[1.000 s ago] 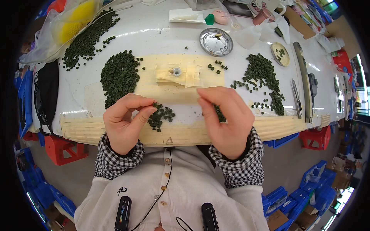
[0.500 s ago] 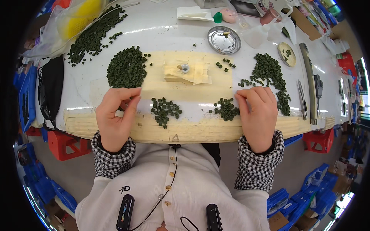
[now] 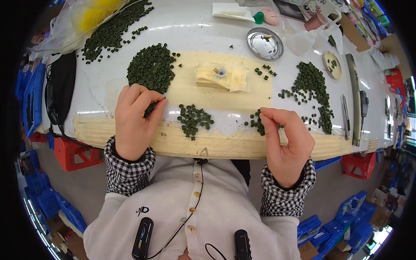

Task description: Sorting small green toy components on a workshop table.

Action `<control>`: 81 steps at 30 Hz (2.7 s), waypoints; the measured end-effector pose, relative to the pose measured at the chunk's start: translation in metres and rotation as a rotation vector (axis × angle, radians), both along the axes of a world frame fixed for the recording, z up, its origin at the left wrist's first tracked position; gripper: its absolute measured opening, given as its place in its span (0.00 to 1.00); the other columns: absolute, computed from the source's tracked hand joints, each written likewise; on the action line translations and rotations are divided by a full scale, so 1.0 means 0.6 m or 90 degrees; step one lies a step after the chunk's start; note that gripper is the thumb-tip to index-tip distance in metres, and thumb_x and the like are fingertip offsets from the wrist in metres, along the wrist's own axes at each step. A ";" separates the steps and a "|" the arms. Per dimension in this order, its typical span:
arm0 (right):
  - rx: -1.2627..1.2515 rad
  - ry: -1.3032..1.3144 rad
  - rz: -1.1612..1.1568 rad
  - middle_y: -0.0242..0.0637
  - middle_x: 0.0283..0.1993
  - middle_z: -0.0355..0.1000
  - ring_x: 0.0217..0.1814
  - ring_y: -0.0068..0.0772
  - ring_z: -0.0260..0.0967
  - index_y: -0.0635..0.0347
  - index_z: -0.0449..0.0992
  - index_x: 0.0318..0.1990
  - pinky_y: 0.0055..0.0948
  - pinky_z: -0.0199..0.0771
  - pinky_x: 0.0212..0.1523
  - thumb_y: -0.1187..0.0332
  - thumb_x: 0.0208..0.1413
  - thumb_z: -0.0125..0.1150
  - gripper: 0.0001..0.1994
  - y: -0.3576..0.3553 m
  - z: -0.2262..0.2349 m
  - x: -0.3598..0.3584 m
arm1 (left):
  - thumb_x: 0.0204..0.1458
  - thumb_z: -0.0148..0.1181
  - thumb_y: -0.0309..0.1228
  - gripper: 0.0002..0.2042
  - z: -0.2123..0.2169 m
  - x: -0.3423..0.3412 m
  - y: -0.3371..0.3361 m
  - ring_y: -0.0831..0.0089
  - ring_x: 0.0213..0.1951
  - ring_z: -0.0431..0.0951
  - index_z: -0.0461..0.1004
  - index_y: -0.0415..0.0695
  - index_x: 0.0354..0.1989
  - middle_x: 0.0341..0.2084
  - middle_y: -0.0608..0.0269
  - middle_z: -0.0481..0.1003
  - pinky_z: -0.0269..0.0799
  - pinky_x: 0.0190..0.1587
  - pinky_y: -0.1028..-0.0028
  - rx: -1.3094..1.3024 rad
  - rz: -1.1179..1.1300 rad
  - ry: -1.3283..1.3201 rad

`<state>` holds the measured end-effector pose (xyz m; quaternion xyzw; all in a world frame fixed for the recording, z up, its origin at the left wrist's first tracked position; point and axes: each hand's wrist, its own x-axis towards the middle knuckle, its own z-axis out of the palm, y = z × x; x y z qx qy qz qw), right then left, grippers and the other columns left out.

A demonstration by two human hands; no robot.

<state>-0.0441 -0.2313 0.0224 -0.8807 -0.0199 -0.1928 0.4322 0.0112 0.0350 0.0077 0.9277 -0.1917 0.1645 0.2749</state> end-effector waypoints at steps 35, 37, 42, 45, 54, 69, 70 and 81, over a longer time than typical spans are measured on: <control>0.496 0.099 0.250 0.37 0.41 0.71 0.45 0.25 0.72 0.69 0.74 0.40 0.24 0.74 0.48 0.84 0.52 0.61 0.08 0.086 -0.025 0.038 | 0.54 0.60 0.18 0.10 -0.017 -0.015 -0.057 0.77 0.35 0.78 0.75 0.34 0.44 0.37 0.54 0.80 0.76 0.41 0.78 -0.879 -0.251 0.536; 0.492 0.096 0.244 0.37 0.41 0.72 0.44 0.25 0.73 0.69 0.75 0.40 0.24 0.74 0.48 0.84 0.52 0.61 0.08 0.091 -0.023 0.038 | 0.53 0.60 0.18 0.09 -0.016 -0.017 -0.059 0.78 0.34 0.78 0.76 0.34 0.43 0.36 0.55 0.80 0.76 0.39 0.79 -0.868 -0.241 0.524; 0.499 0.091 0.237 0.38 0.41 0.72 0.43 0.25 0.72 0.68 0.75 0.39 0.24 0.74 0.46 0.84 0.51 0.62 0.08 0.098 -0.024 0.036 | 0.53 0.61 0.18 0.07 -0.018 -0.017 -0.060 0.80 0.32 0.78 0.77 0.34 0.40 0.33 0.58 0.80 0.75 0.37 0.81 -0.834 -0.245 0.487; 0.470 0.069 0.232 0.39 0.41 0.72 0.42 0.26 0.72 0.68 0.76 0.39 0.24 0.74 0.44 0.84 0.50 0.62 0.08 0.099 -0.029 0.035 | 0.52 0.62 0.18 0.06 -0.016 -0.017 -0.059 0.80 0.32 0.78 0.78 0.34 0.39 0.31 0.59 0.80 0.75 0.36 0.82 -0.833 -0.233 0.498; 0.302 -0.065 0.185 0.41 0.41 0.74 0.39 0.30 0.75 0.67 0.78 0.38 0.24 0.76 0.41 0.85 0.48 0.63 0.09 0.115 -0.032 0.031 | 0.54 0.61 0.20 0.05 -0.022 -0.018 -0.059 0.80 0.31 0.77 0.77 0.35 0.38 0.33 0.58 0.79 0.75 0.35 0.81 -0.900 -0.223 0.510; 0.245 -0.054 0.238 0.43 0.49 0.72 0.46 0.31 0.74 0.65 0.79 0.47 0.24 0.76 0.46 0.83 0.52 0.62 0.14 0.112 -0.023 0.028 | 0.52 0.59 0.15 0.10 -0.022 -0.018 -0.054 0.76 0.37 0.78 0.77 0.34 0.42 0.39 0.55 0.77 0.75 0.39 0.80 -0.788 -0.253 0.332; 0.251 -0.047 0.241 0.43 0.50 0.72 0.47 0.31 0.74 0.65 0.79 0.47 0.24 0.75 0.46 0.83 0.52 0.61 0.14 0.112 -0.023 0.028 | 0.52 0.59 0.14 0.10 -0.020 -0.019 -0.055 0.75 0.37 0.78 0.77 0.34 0.42 0.38 0.55 0.77 0.75 0.39 0.79 -0.776 -0.247 0.316; 0.301 0.003 0.257 0.43 0.50 0.72 0.48 0.30 0.72 0.64 0.79 0.47 0.24 0.73 0.48 0.82 0.51 0.61 0.14 0.103 -0.020 0.027 | 0.50 0.60 0.14 0.09 -0.014 -0.021 -0.059 0.75 0.37 0.78 0.78 0.35 0.40 0.38 0.56 0.78 0.73 0.40 0.78 -0.740 -0.204 0.302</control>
